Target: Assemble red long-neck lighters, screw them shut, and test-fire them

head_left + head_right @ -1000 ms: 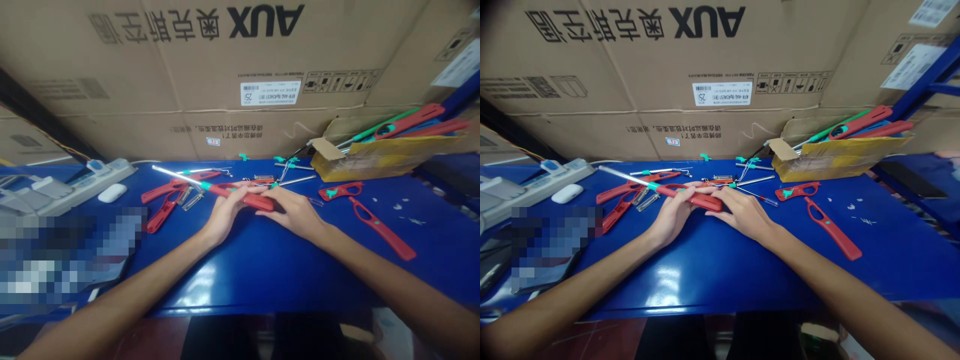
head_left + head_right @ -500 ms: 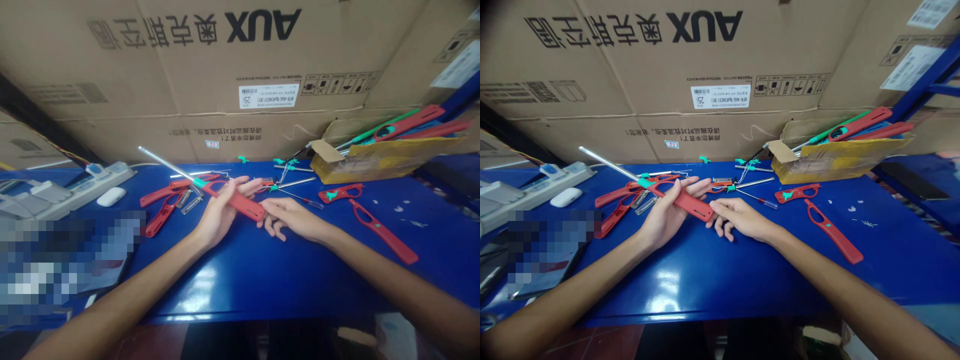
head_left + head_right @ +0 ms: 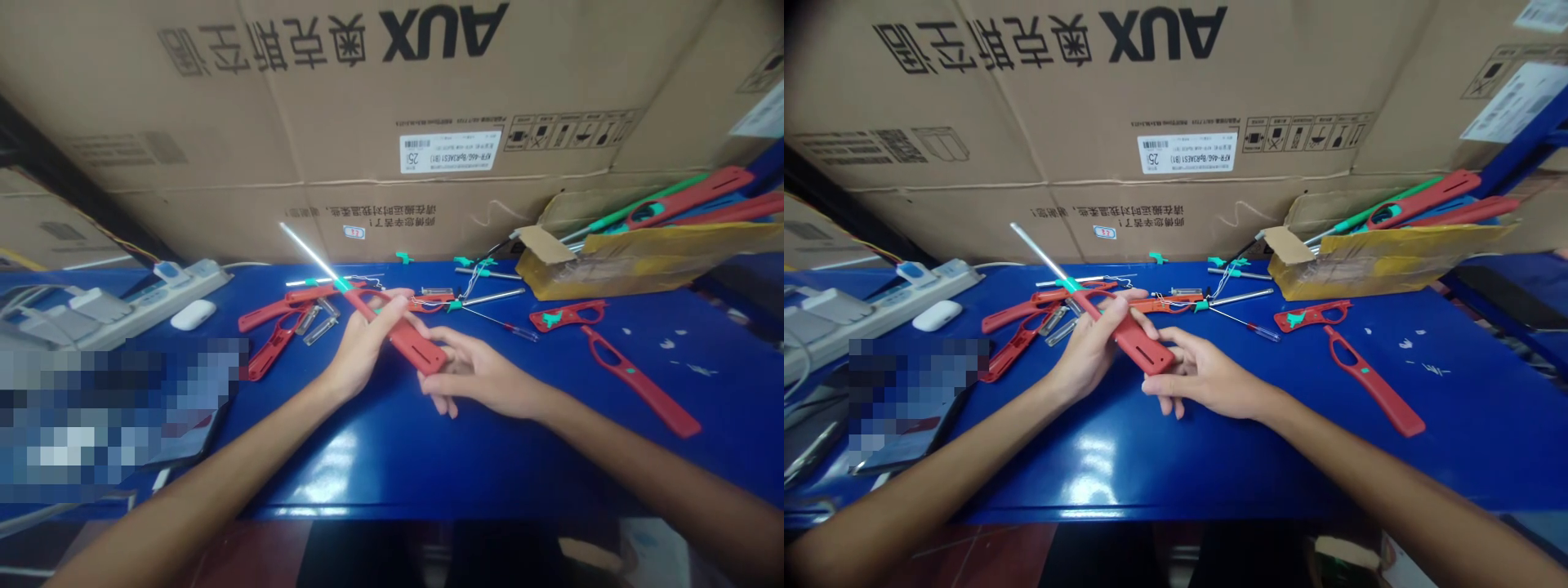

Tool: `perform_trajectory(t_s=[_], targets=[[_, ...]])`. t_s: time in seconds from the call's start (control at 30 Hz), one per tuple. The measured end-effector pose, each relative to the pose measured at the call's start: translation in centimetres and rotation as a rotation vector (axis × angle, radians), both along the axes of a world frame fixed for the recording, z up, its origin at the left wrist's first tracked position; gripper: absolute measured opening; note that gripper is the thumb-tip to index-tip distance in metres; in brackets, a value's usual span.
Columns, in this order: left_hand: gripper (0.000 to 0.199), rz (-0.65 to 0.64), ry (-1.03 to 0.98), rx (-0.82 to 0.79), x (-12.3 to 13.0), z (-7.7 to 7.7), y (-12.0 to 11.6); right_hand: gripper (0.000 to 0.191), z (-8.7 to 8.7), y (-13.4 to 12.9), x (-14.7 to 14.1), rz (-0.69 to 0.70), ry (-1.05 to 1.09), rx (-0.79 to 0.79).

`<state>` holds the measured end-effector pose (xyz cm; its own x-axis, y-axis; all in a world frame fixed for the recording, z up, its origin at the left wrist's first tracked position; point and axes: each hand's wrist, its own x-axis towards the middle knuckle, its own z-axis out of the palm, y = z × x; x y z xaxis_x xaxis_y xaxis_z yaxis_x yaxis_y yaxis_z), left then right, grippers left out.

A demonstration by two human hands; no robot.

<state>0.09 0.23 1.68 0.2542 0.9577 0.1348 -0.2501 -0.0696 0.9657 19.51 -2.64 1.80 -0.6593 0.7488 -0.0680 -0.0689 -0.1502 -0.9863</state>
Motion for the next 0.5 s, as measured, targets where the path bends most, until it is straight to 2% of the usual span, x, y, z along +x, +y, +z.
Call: perform_trajectory(t_s=[0.1, 0.23, 0.3, 0.4, 0.5], targets=[[0.053, -0.016, -0.039, 0.060, -0.1, 0.0, 0.0, 0.052, -0.3, -0.3, 0.0, -0.107, -0.141, 0.224], [0.056, -0.024, -0.056, 0.071, -0.2, 0.1, 0.1, 0.052, -0.4, -0.6, 0.4, -0.278, -0.488, 0.787], [0.054, -0.019, -0.057, 0.077, -0.4, 0.2, 0.0, 0.054, -0.3, -0.6, 0.6, -0.376, -0.587, 0.997], [0.051, -0.064, -0.034, 0.084, -0.6, 0.3, 0.0, 0.047, 0.1, -0.7, 0.7, -0.471, -0.613, 1.175], [0.053, -0.108, -0.054, 0.083, -0.6, 0.3, -0.1, 0.042, 0.6, -0.8, 0.8, -0.463, -0.652, 1.331]])
